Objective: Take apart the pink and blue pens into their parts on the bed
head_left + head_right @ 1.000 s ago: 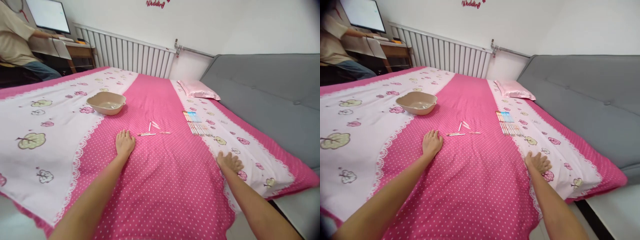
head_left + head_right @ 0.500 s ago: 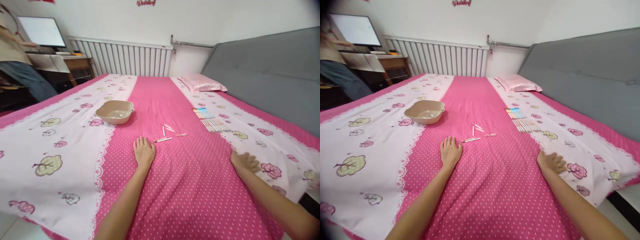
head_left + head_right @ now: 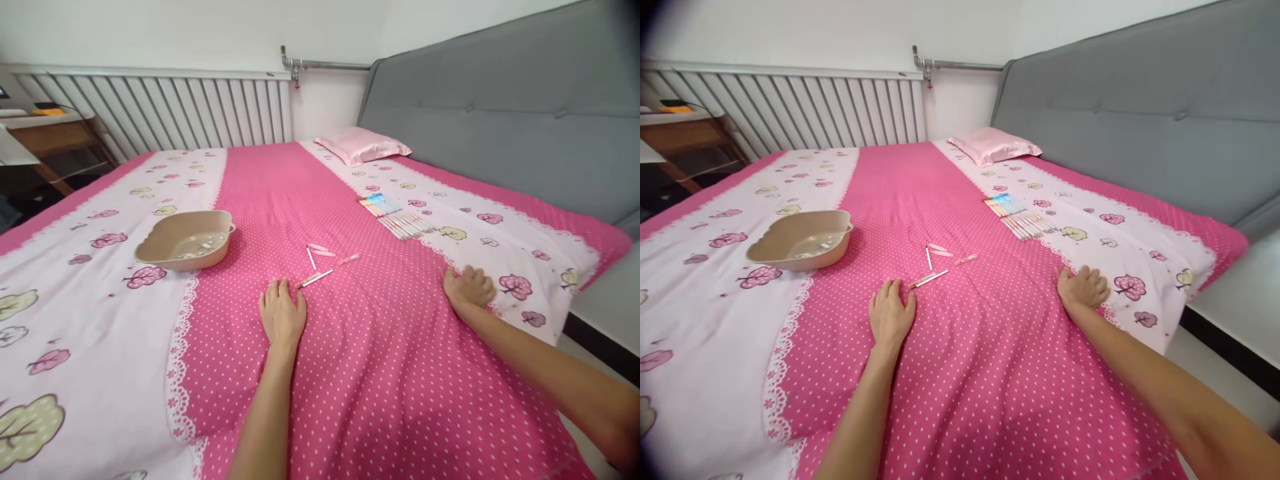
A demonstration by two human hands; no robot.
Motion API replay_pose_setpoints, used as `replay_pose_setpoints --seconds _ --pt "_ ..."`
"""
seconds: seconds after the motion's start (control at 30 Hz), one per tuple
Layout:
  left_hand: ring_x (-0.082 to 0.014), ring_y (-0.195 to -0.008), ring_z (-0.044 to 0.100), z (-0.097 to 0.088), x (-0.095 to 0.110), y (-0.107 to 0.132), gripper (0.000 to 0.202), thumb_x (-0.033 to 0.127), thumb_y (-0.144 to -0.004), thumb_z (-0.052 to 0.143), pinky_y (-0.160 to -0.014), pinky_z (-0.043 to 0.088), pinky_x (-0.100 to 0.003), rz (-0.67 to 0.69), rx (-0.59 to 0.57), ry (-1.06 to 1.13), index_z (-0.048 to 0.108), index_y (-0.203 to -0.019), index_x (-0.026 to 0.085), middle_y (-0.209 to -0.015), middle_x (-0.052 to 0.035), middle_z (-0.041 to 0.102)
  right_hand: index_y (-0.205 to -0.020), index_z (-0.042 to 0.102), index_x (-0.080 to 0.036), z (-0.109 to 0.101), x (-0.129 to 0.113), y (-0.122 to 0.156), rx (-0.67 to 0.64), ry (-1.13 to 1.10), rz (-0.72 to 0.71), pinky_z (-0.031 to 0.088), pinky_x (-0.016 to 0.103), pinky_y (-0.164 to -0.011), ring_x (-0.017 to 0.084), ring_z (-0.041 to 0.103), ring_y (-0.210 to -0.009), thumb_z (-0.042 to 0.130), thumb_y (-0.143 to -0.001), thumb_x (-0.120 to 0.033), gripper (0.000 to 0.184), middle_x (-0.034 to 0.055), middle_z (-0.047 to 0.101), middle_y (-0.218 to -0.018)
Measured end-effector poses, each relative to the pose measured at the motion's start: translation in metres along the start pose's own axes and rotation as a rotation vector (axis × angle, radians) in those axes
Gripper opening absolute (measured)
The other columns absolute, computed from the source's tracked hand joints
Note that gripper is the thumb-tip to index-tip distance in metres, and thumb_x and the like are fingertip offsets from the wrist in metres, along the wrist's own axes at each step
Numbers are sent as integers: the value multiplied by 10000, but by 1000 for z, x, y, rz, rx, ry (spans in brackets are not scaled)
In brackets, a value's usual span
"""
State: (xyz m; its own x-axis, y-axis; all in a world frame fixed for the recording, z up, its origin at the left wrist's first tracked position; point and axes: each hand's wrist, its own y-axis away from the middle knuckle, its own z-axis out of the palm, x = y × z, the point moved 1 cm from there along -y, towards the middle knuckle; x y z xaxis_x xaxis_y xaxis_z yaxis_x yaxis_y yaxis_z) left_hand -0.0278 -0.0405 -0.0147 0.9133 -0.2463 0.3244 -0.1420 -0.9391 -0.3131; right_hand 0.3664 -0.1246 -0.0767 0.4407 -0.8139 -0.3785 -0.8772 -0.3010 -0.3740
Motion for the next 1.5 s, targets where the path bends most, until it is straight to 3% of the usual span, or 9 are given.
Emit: replay_pose_setpoints --seconds 0.13,0.33,0.6,1.1,1.5 --pt "-245 -1245 399 1 6 -6 455 266 -850 393 -1034 332 -391 149 -75 108 457 -1271 105 -1351 -159 430 -1154 522 -93 -2 -1 0 13 23 2 249 442 -972 296 382 -1149 409 -806 -399 477 181 503 -1222" --pt "-233 -1269 368 7 16 -6 429 269 -882 384 -1064 295 -405 332 -129 82 459 -1278 122 -1349 -105 453 -1157 520 -99 -4 -2 2 29 35 2 249 427 -958 289 388 -1138 392 -802 -395 480 170 509 -1221" --pt "-234 -1258 385 7 16 -4 439 287 -891 383 -1058 300 -406 337 -182 73 457 -1290 118 -1337 -112 468 -1157 522 -116 -6 -4 4 28 36 8 238 415 -965 285 395 -1135 386 -790 -393 480 158 517 -1219" --pt "-223 -1072 536 -3 11 -1 309 207 -855 450 -958 408 -379 440 -134 254 590 -1118 126 -1169 -102 598 -1144 525 -116 -3 -2 2 35 34 2 246 415 -955 279 400 -1115 386 -796 -398 468 157 527 -1192" --pt "-220 -979 572 0 7 -5 254 192 -825 488 -899 451 -368 390 -89 318 620 -1031 125 -1061 -116 623 -1128 536 -121 0 0 2 71 21 -6 240 418 -949 281 399 -1112 393 -799 -379 442 158 530 -1183"
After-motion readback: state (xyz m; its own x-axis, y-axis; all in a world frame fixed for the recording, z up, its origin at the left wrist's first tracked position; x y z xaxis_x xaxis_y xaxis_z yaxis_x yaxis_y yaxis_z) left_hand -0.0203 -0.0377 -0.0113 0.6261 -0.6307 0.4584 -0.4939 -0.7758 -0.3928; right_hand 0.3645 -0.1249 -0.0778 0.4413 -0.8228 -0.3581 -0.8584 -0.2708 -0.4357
